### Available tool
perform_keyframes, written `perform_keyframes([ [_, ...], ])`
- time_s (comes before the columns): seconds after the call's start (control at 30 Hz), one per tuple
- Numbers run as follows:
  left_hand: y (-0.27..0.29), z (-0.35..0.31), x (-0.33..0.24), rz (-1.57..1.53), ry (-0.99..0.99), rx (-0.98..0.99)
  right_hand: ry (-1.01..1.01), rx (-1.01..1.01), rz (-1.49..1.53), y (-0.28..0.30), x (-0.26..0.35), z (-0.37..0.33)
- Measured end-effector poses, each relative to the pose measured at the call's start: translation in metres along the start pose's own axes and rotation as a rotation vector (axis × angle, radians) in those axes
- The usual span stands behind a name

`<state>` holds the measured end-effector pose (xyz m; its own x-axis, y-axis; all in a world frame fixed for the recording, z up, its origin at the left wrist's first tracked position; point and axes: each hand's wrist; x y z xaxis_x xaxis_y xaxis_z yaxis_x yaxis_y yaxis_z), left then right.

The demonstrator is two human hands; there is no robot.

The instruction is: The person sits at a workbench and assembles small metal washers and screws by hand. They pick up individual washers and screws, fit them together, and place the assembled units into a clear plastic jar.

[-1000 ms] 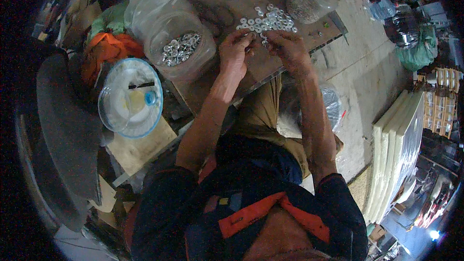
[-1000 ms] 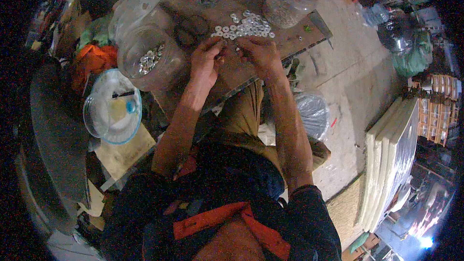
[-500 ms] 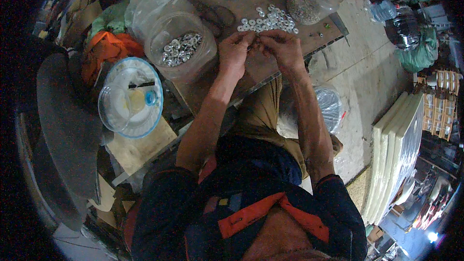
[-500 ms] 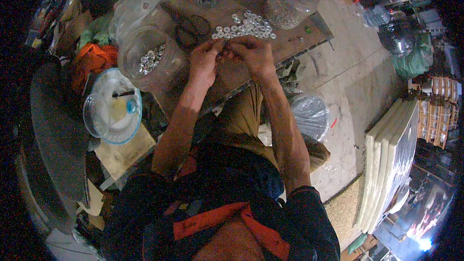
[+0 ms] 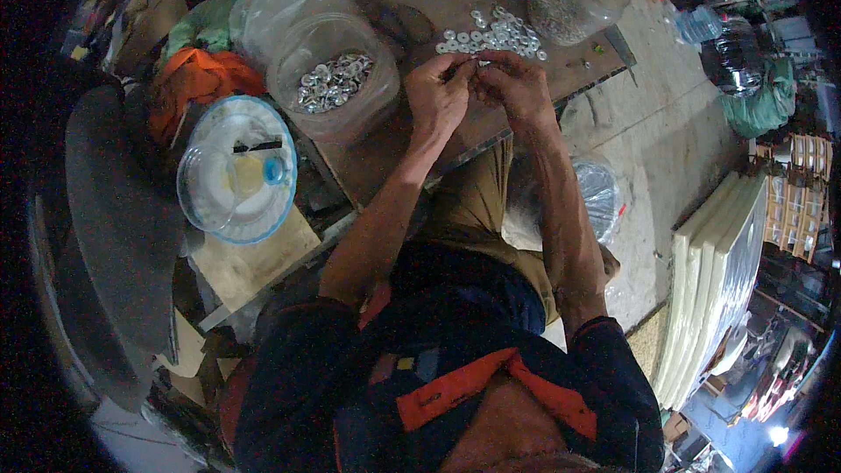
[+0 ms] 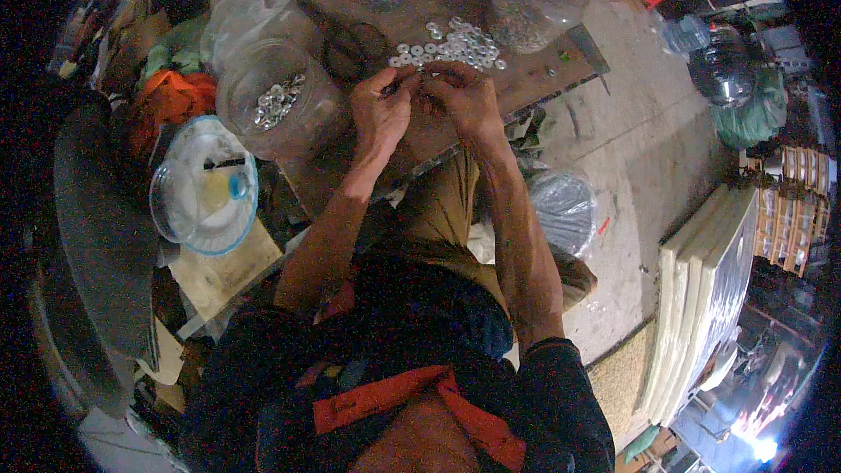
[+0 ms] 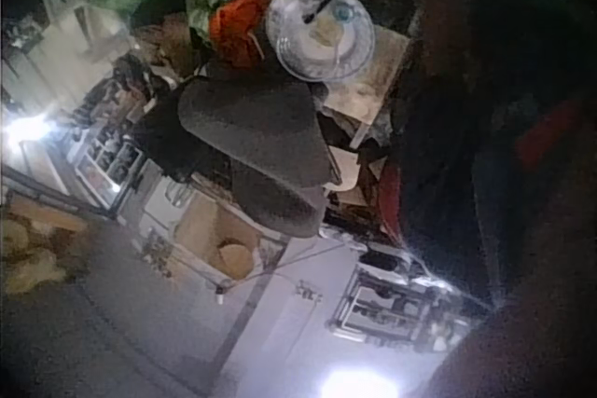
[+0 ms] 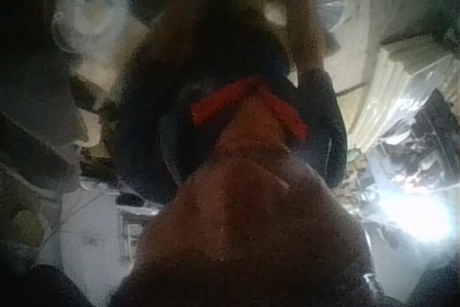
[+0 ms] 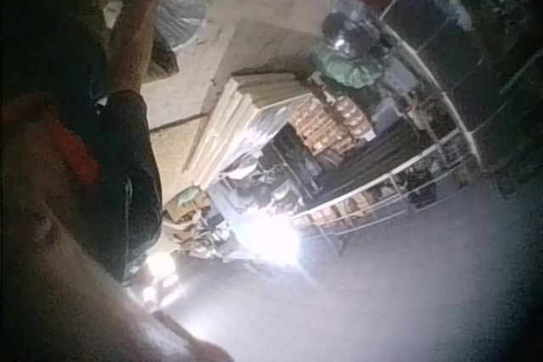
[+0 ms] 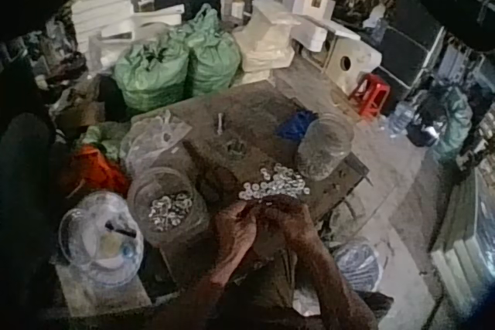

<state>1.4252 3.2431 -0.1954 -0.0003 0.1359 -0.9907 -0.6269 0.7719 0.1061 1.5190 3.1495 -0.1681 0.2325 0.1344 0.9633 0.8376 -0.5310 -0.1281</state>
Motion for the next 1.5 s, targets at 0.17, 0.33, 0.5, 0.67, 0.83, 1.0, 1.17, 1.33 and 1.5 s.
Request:
perform_keyframes([
  [0.17, -0.002, 0.001, 0.001, -0.091, -0.050, 0.024, 0.014, -0.016, 0.063, 0.002, 0.002, 0.000],
  [0.33, -0.004, 0.002, 0.007, -0.169, 0.121, 0.018, 0.020, -0.014, -0.208, 0.007, -0.004, 0.006],
  [0.5, -0.008, 0.004, 0.010, -0.390, 0.177, -0.005, 0.115, -0.087, -0.568, 0.006, -0.008, 0.014],
  [0.67, 0.000, 0.003, 0.022, -0.465, 0.108, 0.148, 0.279, -0.072, -0.443, -0.017, 0.048, 0.014],
  [0.83, -0.013, 0.001, 0.056, -0.533, -0.038, 0.083, 0.359, 0.286, -0.474, -0.090, 0.109, 0.019],
  [1.0, -0.017, 0.006, 0.072, -0.732, -0.036, 0.162, 0.202, 0.440, -0.278, -0.090, 0.120, 0.023],
  [1.17, -0.004, 0.003, 0.046, -0.822, -0.046, 0.281, 0.067, 0.165, -0.294, -0.016, 0.094, 0.011],
  [1.33, 0.000, 0.007, 0.021, -0.996, 0.337, 0.096, -0.035, -0.009, -0.378, 0.019, 0.042, 0.004],
  [1.5, 0.003, 0.009, 0.022, -1.018, 0.399, 0.133, 0.024, -0.038, -0.389, 0.022, 0.006, 0.005],
])
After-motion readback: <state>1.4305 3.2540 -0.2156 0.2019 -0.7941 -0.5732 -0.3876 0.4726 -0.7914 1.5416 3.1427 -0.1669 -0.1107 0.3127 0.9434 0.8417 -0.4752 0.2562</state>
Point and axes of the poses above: each hand's wrist, its own z-axis towards the middle knuckle, its own y-axis out of the back of the hand, x = y × z, and after that the axes turned 15 degrees about x, right-handed
